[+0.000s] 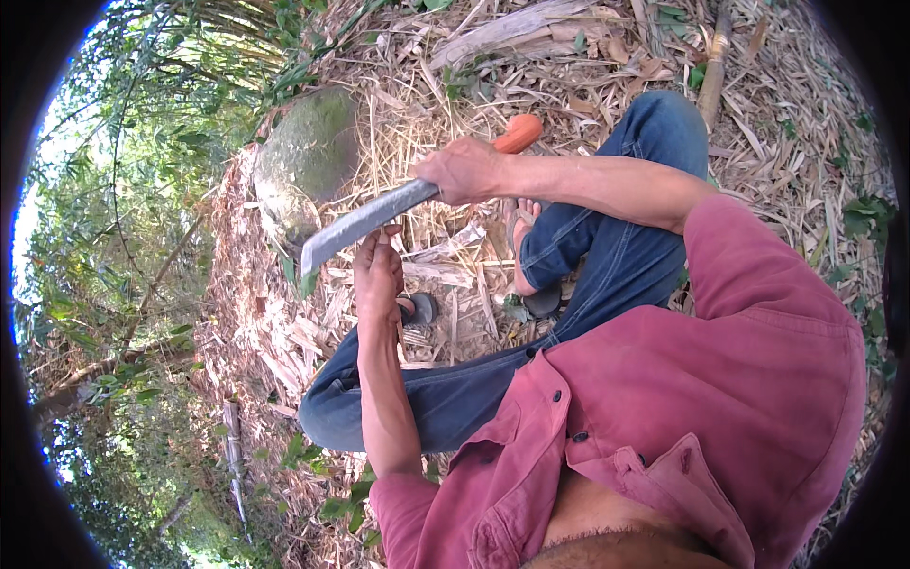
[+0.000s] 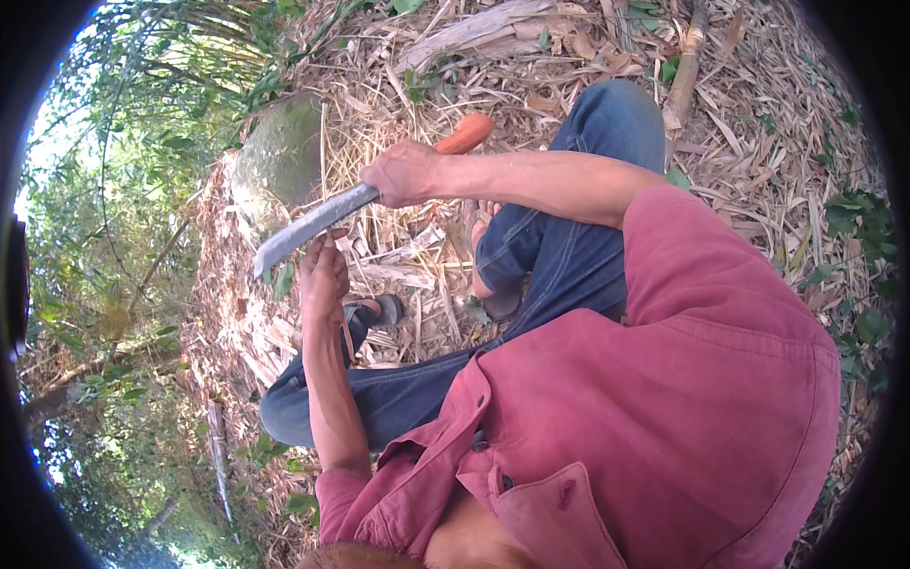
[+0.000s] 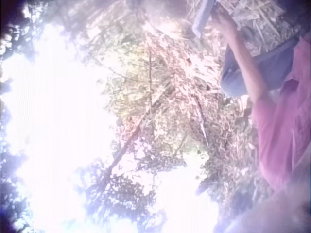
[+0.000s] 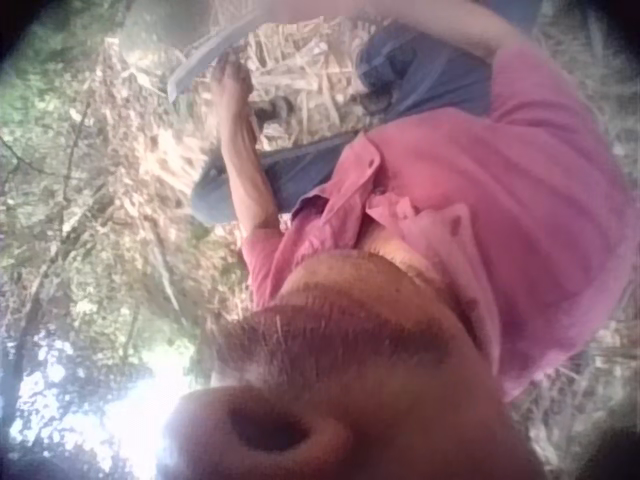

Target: The person sits on the ground and uses a machete to shave thin strips from a piece of bamboo. They hold the bamboo in their left hand and repeatedly strike it with the machete in their right hand to create fine shavings.

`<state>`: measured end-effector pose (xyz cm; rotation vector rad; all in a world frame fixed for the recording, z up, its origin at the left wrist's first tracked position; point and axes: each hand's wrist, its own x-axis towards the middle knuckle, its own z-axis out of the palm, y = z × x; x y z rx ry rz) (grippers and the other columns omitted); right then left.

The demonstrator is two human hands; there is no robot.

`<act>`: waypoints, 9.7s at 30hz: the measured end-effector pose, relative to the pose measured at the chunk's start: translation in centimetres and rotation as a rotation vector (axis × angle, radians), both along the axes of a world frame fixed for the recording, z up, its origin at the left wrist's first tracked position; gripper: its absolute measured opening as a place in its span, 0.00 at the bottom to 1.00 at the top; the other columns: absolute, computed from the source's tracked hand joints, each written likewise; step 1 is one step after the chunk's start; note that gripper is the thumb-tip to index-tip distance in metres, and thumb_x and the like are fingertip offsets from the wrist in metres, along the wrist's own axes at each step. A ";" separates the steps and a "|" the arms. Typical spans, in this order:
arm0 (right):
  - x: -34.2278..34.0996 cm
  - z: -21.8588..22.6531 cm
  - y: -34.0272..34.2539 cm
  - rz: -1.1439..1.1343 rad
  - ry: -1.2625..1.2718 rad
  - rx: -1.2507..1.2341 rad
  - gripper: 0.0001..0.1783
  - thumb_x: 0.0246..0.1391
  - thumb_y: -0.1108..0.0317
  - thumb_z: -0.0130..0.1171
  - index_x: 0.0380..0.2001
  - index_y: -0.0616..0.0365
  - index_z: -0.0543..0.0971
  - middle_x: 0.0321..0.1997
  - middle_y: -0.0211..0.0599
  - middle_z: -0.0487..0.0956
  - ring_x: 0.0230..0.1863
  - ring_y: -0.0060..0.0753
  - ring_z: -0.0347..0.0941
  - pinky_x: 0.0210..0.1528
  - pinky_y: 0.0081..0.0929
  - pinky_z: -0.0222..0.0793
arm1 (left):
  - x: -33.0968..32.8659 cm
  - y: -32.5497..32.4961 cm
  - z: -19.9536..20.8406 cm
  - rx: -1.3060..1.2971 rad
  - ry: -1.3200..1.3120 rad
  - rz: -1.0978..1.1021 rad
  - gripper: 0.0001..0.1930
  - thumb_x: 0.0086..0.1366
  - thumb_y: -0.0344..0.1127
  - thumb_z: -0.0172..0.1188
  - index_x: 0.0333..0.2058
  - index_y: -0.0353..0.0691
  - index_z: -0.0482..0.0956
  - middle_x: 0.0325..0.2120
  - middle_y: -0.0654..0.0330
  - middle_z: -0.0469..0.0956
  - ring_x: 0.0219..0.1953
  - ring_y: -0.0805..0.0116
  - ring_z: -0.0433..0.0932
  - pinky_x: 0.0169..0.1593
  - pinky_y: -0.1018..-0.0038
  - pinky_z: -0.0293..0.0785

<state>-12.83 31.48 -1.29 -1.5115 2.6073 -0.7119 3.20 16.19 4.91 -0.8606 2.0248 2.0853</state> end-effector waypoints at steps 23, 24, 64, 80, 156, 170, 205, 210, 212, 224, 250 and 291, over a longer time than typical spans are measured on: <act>-4.0 0.4 1.1 -0.073 -0.004 -0.078 0.05 0.43 0.70 0.47 0.19 0.58 0.70 0.14 0.35 0.70 0.15 0.29 0.68 0.16 0.31 0.66 | 1.0 1.5 1.2 -0.201 0.083 -0.046 0.14 0.69 0.37 0.45 0.44 0.36 0.74 0.13 0.76 0.54 0.14 0.87 0.50 0.17 0.83 0.44; -5.0 0.0 1.3 -0.128 -0.012 -0.043 0.05 0.43 0.70 0.47 0.19 0.58 0.70 0.14 0.34 0.70 0.14 0.29 0.68 0.16 0.31 0.66 | 1.2 1.6 1.3 -0.212 0.078 -0.046 0.14 0.69 0.38 0.45 0.44 0.36 0.74 0.13 0.76 0.54 0.14 0.87 0.50 0.16 0.83 0.44; 0.3 -2.0 0.0 0.030 0.059 -0.171 0.10 0.45 0.64 0.48 0.24 0.59 0.73 0.20 0.47 0.77 0.26 0.47 0.77 0.31 0.42 0.73 | 0.6 0.9 -0.9 0.080 0.028 0.026 0.17 0.70 0.33 0.41 0.54 0.34 0.66 0.15 0.72 0.55 0.13 0.85 0.52 0.15 0.87 0.48; -2.1 -1.8 0.6 -0.027 0.153 -0.129 0.05 0.43 0.68 0.50 0.22 0.58 0.70 0.18 0.40 0.74 0.20 0.42 0.75 0.24 0.38 0.72 | 0.8 0.8 -0.7 0.091 0.025 0.036 0.17 0.69 0.35 0.43 0.55 0.38 0.67 0.15 0.73 0.56 0.12 0.86 0.52 0.14 0.87 0.48; -6.7 -3.6 1.5 -0.223 -0.090 0.068 0.10 0.42 0.63 0.49 0.22 0.58 0.74 0.16 0.40 0.74 0.17 0.38 0.72 0.21 0.39 0.70 | 1.8 2.7 -1.7 0.020 -0.006 -0.046 0.18 0.70 0.36 0.44 0.54 0.36 0.68 0.14 0.76 0.54 0.13 0.87 0.49 0.15 0.85 0.45; -4.8 -1.1 1.6 -0.139 -0.297 0.025 0.13 0.54 0.56 0.47 0.27 0.52 0.76 0.11 0.20 0.64 0.10 0.16 0.55 0.11 0.20 0.55 | 2.5 1.6 -1.5 0.343 -0.021 0.069 0.18 0.69 0.32 0.41 0.56 0.35 0.64 0.16 0.71 0.58 0.12 0.84 0.53 0.14 0.87 0.49; -2.6 -3.9 0.5 -0.106 -0.050 0.006 0.12 0.39 0.59 0.53 0.21 0.57 0.76 0.20 0.46 0.78 0.24 0.43 0.77 0.26 0.43 0.72 | 2.3 2.2 -3.0 0.234 -0.067 0.079 0.18 0.68 0.32 0.44 0.56 0.36 0.65 0.16 0.72 0.58 0.13 0.85 0.53 0.15 0.86 0.51; 0.0 -3.2 -0.7 -0.016 -0.023 -0.117 0.11 0.42 0.62 0.50 0.21 0.59 0.75 0.20 0.46 0.78 0.24 0.46 0.77 0.29 0.42 0.72 | 2.7 1.7 -3.1 0.240 -0.063 0.115 0.17 0.68 0.32 0.45 0.55 0.37 0.66 0.16 0.72 0.57 0.12 0.84 0.53 0.15 0.86 0.49; -0.5 -2.9 -0.8 -0.030 -0.056 -0.071 0.11 0.43 0.63 0.50 0.22 0.60 0.75 0.20 0.48 0.78 0.24 0.46 0.77 0.29 0.42 0.72 | 2.7 2.0 -2.8 0.224 -0.038 0.117 0.18 0.69 0.33 0.45 0.55 0.37 0.65 0.15 0.73 0.55 0.12 0.85 0.52 0.14 0.87 0.48; -6.1 -3.5 1.5 -0.225 -0.249 0.061 0.07 0.46 0.64 0.50 0.21 0.53 0.71 0.11 0.31 0.69 0.12 0.27 0.66 0.15 0.31 0.64 | 3.2 3.1 -1.6 0.289 -0.040 0.082 0.18 0.69 0.33 0.44 0.56 0.34 0.64 0.14 0.74 0.53 0.11 0.86 0.51 0.13 0.86 0.47; -6.9 -4.4 0.7 -0.208 -0.093 0.116 0.10 0.44 0.62 0.51 0.27 0.56 0.75 0.15 0.33 0.70 0.15 0.28 0.67 0.18 0.30 0.66 | 3.1 3.1 -0.9 0.334 -0.035 0.072 0.19 0.69 0.32 0.44 0.57 0.34 0.62 0.14 0.74 0.54 0.11 0.86 0.50 0.13 0.87 0.47; -7.0 3.9 2.7 0.054 -1.048 -0.145 0.21 0.52 0.50 0.57 0.28 0.61 0.76 0.21 0.33 0.76 0.19 0.21 0.71 0.17 0.20 0.70 | -1.9 -7.3 7.1 -1.615 0.143 -0.608 0.13 0.63 0.33 0.51 0.46 0.47 0.76 0.31 0.56 0.78 0.33 0.59 0.78 0.42 0.63 0.70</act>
